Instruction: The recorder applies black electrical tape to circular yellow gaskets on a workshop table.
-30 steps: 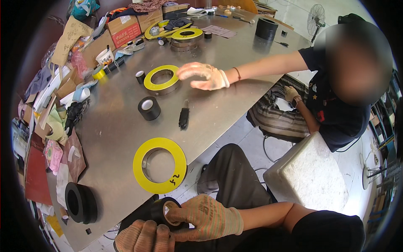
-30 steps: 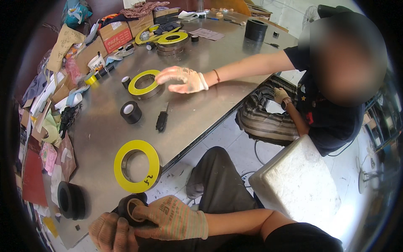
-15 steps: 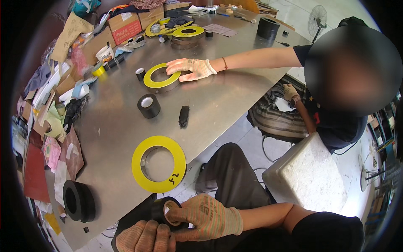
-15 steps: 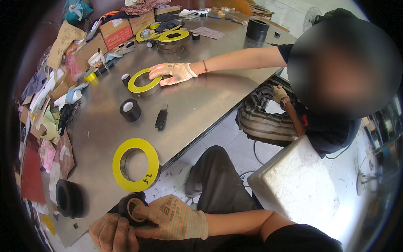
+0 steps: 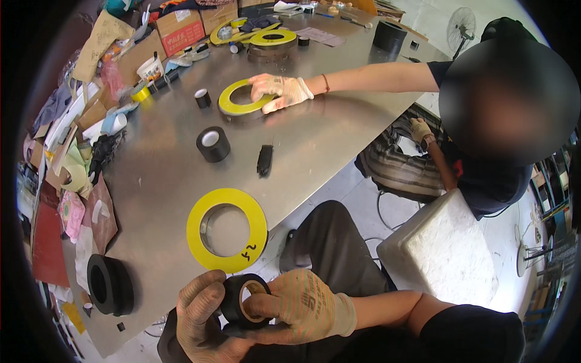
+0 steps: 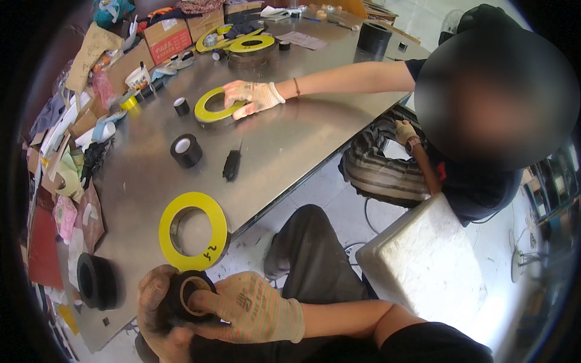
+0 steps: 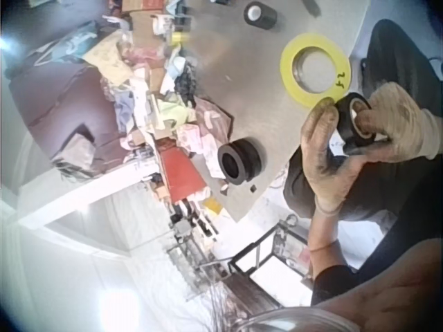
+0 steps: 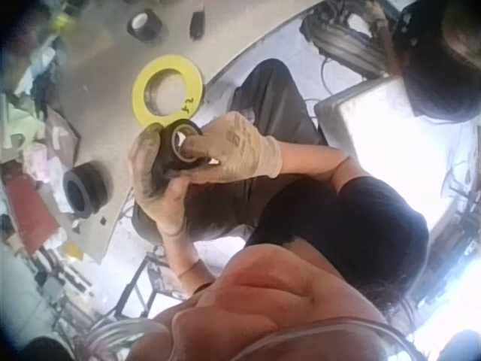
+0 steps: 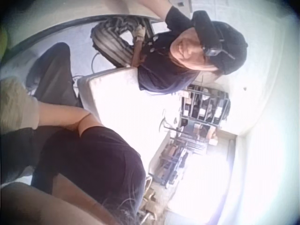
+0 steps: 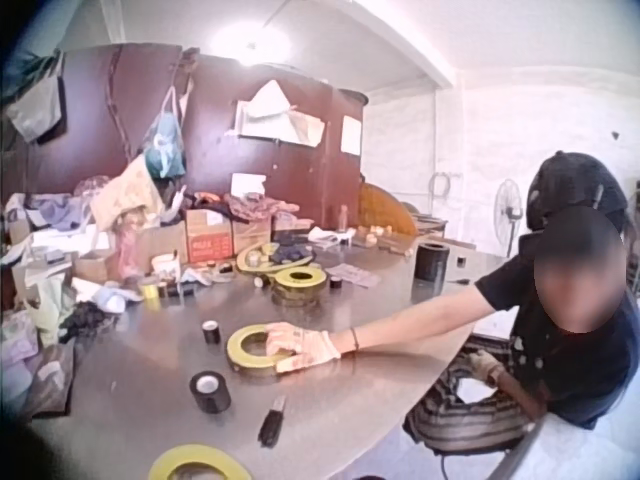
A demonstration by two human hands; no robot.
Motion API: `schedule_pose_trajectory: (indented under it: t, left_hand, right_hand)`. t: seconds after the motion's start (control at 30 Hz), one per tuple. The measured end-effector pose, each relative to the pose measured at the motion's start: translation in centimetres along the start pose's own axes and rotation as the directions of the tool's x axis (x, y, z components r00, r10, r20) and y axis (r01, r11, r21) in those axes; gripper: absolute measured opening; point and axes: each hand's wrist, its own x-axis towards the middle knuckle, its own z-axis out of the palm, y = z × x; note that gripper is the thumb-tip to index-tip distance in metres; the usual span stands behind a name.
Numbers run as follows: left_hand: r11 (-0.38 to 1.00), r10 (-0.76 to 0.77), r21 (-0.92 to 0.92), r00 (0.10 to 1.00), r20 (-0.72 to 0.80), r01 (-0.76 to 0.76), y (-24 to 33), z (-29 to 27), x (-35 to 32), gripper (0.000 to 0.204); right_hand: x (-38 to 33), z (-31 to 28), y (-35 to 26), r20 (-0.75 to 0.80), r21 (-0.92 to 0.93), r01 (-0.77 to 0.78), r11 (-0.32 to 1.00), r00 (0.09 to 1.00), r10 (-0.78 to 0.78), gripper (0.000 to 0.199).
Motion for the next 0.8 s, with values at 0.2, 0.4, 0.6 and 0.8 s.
schedule_pose_trajectory:
  t: [0.2,0.4,0.6,0.8]
  left_hand:
    - [0.968,0.001,0.252,0.999,-0.049,0.011,-0.6,-0.7,-0.4,0.046]
    - [0.91,0.165,0.356,0.974,0.155,-0.211,1.4,-0.4,1.4,0.021]
    - [0.984,0.084,0.166,0.984,-0.156,-0.058,0.4,1.8,1.7,0.044]
    - [0.96,-0.2,0.181,0.975,-0.096,0.215,2.2,1.7,2.1,0.017]
  right_hand:
    - [-1.2,1.1,0.2,-0.008,0.006,-0.053,0.999,0.999,0.053,0.044]
    - [-1.0,1.8,1.3,-0.157,0.03,0.098,0.995,0.983,-0.093,0.043]
    - [-0.2,0.7,0.9,-0.152,0.104,-0.068,0.992,0.985,0.084,0.031]
    - [-0.2,-0.1,0.3,0.016,0.151,-0.203,0.968,0.979,0.203,0.033]
